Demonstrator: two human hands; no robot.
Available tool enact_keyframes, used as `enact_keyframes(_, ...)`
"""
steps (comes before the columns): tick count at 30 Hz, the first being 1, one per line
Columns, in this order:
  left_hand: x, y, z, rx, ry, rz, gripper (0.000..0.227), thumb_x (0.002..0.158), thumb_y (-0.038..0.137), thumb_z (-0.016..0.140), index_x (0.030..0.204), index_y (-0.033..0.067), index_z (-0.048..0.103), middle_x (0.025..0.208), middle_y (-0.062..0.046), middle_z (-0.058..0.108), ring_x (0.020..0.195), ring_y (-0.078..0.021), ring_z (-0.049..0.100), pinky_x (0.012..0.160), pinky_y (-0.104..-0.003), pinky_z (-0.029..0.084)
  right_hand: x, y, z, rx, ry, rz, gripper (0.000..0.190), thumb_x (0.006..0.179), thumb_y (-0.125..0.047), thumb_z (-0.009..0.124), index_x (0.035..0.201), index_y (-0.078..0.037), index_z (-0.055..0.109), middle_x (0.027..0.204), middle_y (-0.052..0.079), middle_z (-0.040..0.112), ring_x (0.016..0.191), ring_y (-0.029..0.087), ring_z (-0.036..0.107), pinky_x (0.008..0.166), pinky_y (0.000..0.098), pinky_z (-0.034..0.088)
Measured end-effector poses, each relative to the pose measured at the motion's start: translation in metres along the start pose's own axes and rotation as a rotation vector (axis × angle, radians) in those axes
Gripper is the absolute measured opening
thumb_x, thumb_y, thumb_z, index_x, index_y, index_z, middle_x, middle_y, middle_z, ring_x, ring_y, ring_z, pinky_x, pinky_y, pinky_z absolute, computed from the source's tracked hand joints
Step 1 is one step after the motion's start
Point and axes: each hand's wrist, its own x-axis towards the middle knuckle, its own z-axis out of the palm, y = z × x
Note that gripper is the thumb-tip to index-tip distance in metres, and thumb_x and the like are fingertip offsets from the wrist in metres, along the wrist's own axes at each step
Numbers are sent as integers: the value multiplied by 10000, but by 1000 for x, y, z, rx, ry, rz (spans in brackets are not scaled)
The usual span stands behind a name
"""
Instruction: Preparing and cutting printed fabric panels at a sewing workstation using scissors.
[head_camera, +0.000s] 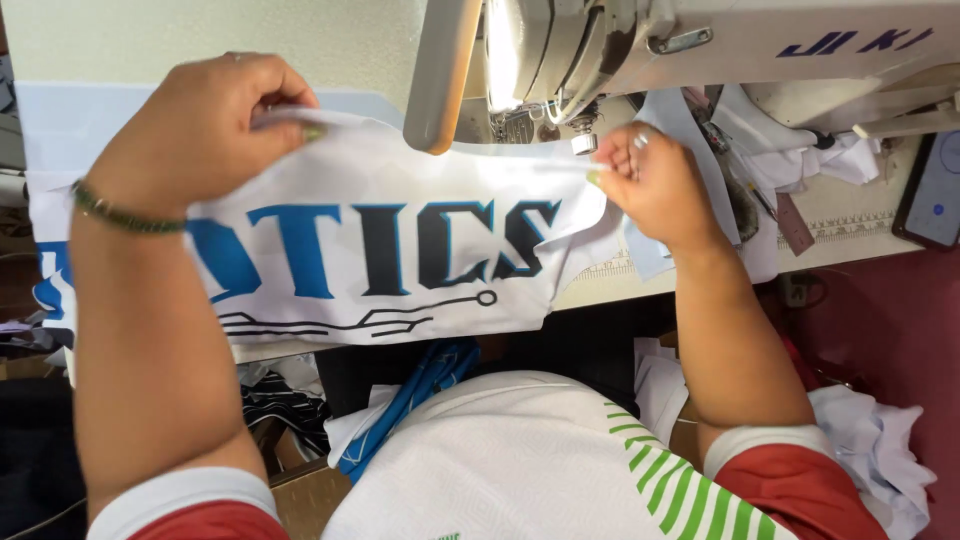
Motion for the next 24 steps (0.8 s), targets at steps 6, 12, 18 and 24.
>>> enact_keyframes(6,52,-65,60,137,220,129,177,957,162,615,1010,7,683,907,-165,663,849,-345,577,717,-448,452,45,42,22,-259,61,154,194,738,-104,688,903,-51,600,838,47,673,738,173,648,694,262,506)
enact_keyframes(12,46,-57,68,-7,246,73,182,905,113,646,1045,-1,673,984,-132,662,917,-308,573,790,-423,444,48,69,28,-268,86,81,83,738,-41,601,818,-22,618,836,50,698,787,184,676,682,267,500)
enact_keyframes(18,48,-61,77,-119,344,142,108,963,66,602,1012,4,676,947,-113,660,881,-258,586,736,-379,476,50,103,39,-548,232,-72,141,734,-133,663,718,-7,603,701,110,647,627,286,587,558,357,461)
enact_keyframes(24,49,-60,74,-163,378,154,83,968,39,632,1012,17,699,906,-92,647,850,-218,570,742,-336,480,53,89,43,-627,296,-171,210,825,-236,703,765,-52,624,720,97,657,637,350,610,539,447,465)
